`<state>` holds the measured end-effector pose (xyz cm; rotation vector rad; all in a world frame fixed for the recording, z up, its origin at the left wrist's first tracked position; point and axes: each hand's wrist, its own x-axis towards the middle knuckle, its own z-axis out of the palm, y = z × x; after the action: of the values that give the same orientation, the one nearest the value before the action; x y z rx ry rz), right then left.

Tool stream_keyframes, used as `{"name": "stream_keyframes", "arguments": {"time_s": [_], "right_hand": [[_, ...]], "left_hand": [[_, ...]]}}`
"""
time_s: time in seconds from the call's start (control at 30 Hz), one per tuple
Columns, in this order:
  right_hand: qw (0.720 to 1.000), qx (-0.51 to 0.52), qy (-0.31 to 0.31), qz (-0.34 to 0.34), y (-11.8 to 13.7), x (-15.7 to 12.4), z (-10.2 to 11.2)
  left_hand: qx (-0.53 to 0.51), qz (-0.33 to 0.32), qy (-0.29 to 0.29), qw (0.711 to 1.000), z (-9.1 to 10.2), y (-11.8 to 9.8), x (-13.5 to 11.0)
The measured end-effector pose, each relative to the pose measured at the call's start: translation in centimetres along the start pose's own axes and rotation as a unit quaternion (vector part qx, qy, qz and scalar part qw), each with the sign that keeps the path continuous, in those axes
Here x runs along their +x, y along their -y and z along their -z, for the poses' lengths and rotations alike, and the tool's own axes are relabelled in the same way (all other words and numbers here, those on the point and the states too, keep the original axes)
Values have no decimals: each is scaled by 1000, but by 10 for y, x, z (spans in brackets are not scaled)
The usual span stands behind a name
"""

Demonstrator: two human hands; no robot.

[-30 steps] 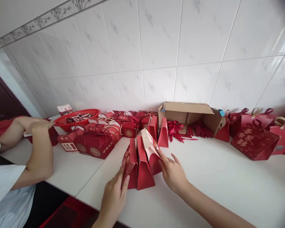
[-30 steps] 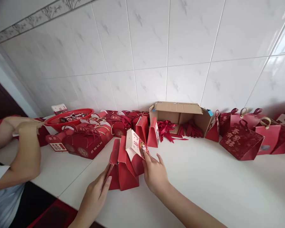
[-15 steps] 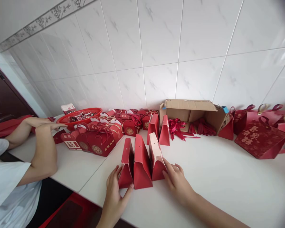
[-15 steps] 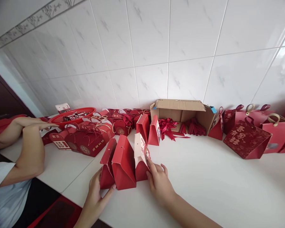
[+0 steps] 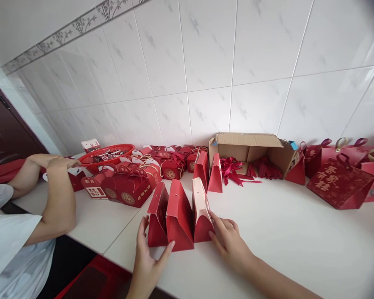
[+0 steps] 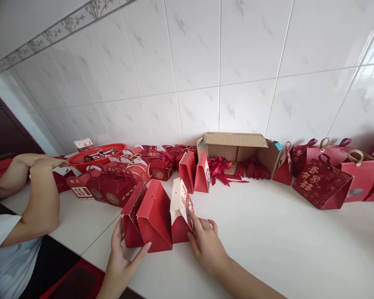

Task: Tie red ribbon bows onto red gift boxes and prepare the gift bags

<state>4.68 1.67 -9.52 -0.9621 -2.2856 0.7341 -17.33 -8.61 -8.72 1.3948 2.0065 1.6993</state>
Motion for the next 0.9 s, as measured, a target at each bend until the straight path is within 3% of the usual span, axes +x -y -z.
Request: {"name": "stream_keyframes", "arguments": {"time_s": [0.13,0.3,0.47,0.6,0.77,0.9], "right_hand": [[1000,-3,8,23,0,0,-1],[998,-12,31,51,2,0,-5],[994,-14,46,95,3,0,-7],[997,-5,32,68,8,9,-14],[999,7,27,38,24,26,-21],[996,37,40,67,23,32,-14]], "left_hand": [[-7,53,74,996,8,9,16],[-5,-5,96,995,21,19,38],[-19,-31,57,998,24,14,41],[-19,-44,27,998,15,11,39],[32,-70,-22,997,-4,6,51],[100,-100,-80,987,-10,4,59]]}}
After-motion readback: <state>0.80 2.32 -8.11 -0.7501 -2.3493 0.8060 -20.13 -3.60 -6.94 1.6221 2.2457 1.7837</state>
